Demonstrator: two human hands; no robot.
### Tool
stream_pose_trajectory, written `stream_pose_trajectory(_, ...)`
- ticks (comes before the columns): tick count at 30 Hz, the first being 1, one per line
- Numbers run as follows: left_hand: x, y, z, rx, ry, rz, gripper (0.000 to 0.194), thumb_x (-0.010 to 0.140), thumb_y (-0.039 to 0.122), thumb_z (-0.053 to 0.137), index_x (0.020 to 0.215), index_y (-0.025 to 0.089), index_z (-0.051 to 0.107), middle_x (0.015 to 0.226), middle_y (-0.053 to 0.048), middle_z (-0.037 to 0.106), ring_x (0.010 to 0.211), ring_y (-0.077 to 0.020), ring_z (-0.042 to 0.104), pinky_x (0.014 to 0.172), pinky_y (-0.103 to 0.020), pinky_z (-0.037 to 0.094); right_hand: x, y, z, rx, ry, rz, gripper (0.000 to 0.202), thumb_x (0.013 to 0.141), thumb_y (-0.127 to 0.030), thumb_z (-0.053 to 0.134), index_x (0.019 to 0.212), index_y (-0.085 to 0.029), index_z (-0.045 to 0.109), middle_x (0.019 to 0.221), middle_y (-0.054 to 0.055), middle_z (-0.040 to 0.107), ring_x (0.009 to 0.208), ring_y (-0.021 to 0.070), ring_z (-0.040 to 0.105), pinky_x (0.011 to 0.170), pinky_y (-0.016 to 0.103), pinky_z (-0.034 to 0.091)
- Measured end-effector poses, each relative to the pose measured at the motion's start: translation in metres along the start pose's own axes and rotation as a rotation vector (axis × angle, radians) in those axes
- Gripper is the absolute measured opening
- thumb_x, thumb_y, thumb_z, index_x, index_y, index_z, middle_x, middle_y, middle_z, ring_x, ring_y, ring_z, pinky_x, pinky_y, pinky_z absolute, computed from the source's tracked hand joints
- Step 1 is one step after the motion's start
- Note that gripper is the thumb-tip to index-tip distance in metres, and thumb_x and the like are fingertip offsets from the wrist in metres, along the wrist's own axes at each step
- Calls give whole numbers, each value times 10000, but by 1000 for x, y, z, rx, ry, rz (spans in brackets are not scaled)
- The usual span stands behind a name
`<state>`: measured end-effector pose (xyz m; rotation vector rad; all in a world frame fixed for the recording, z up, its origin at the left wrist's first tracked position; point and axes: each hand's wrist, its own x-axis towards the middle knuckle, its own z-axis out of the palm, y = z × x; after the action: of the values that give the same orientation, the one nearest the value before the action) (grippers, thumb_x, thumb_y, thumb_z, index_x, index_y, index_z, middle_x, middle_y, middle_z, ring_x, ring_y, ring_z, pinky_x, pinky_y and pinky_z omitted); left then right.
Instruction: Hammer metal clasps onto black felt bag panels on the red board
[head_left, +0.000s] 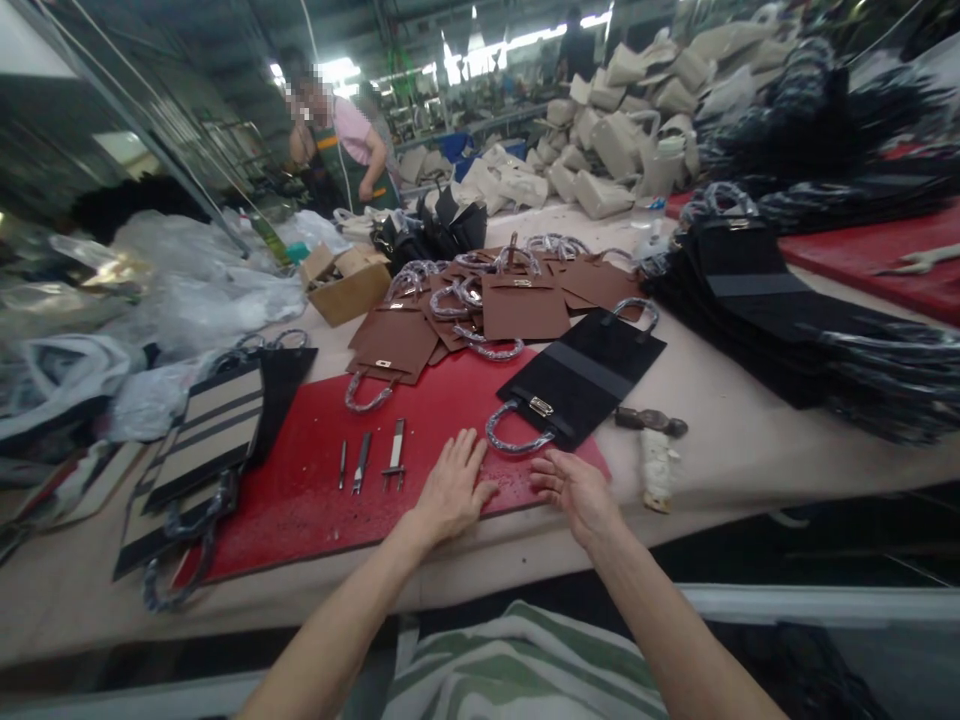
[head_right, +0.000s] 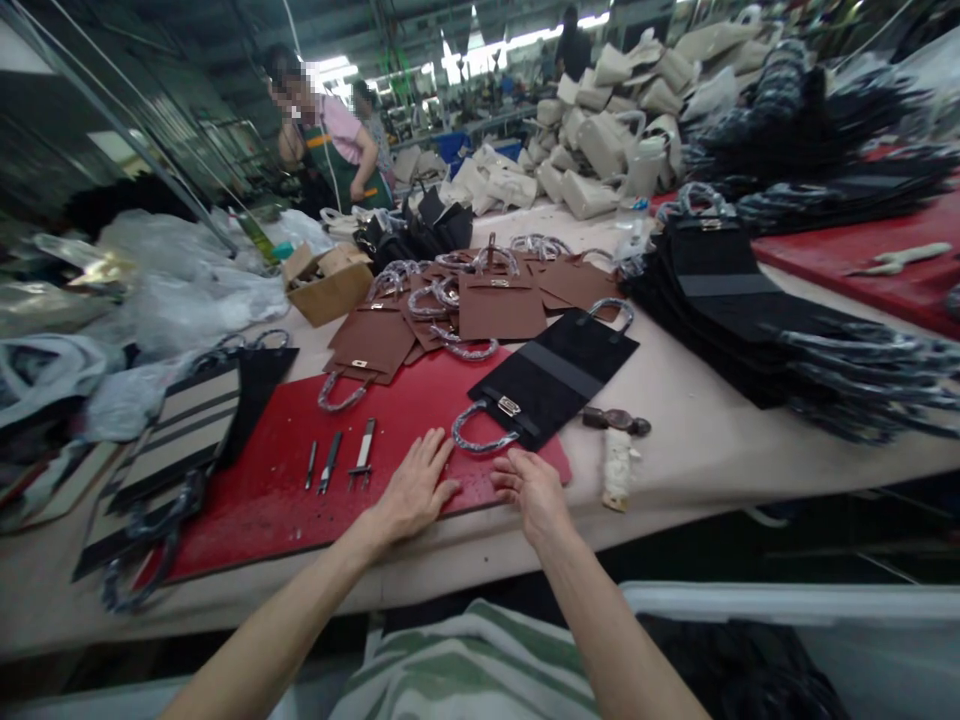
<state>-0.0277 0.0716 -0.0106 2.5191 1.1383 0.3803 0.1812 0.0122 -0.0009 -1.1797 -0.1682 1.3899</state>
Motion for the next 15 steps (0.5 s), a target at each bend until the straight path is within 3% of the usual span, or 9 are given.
stream_pose_trajectory(3,-42,29,1,-226,-214,369,569,927,368,567,1476,258,466,1574,-112,425,1485,-300,351,1243,-472,309,-3,5,-3,-59,-5,-26,235,763,-317,764,867,-159,627,796,66,733,589,137,663,482,209,482)
stream_pose_trajectory(4,-49,35,0,-303,-263,445,521,935,362,554,1448,292,497,1542,-85,475,1457,-268,407,1218,-426,365,-3,6,-4,-96,-7,-39,254,751,-338,772,862,-157,632,787,66,731,581,133,658,481,207,479)
stream_pose_trajectory(5,-51,37,-2,-348,-231,458,481,945,357,534,1423,300,521,1517,-79,506,1436,-252,439,1202,-408,390,-4,7,-5,-138,-6,-55,272,742,-361,772,860,-158,635,781,65,729,578,131,655,483,207,477)
stream_pose_trajectory(7,-42,28,-5,-315,-8,285,439,971,344,471,1398,273,543,1511,-99,508,1444,-266,424,1229,-458,338,-3,8,-6,-218,2,-86,297,737,-406,748,867,-164,634,781,69,727,581,137,657,485,216,478)
stream_pose_trajectory(9,-23,11,-5,-178,248,-62,463,983,337,424,1418,212,521,1544,-148,455,1490,-326,332,1257,-574,206,-3,8,-6,-278,21,-110,300,746,-428,705,873,-167,628,792,82,729,585,150,662,484,233,479)
stream_pose_trajectory(11,-10,-2,-1,-87,293,-311,523,964,368,462,1450,178,491,1569,-193,402,1518,-386,236,1254,-619,144,-2,7,-5,-349,50,-156,288,762,-438,663,855,-168,622,782,90,723,576,163,655,473,248,468)
stream_pose_trajectory(12,-9,-2,4,-69,249,-328,561,939,394,514,1457,183,489,1579,-203,381,1523,-403,205,1258,-614,138,-2,6,-4,-390,69,-196,281,766,-436,654,852,-170,625,780,88,716,588,170,653,484,258,473)
stream_pose_trajectory(13,-13,2,9,-69,176,-252,596,908,420,569,1456,200,496,1585,-200,372,1524,-411,194,1264,-599,146,-2,5,-2,-420,92,-241,268,764,-423,659,861,-174,637,798,83,711,629,180,659,522,273,491)
stream_pose_trajectory(15,-30,21,22,-141,-17,83,646,844,437,656,1445,244,513,1578,-168,398,1497,-413,279,1240,-591,253,-2,1,1,-542,131,-407,255,770,-372,656,939,-181,672,917,90,707,788,209,672,680,321,536)
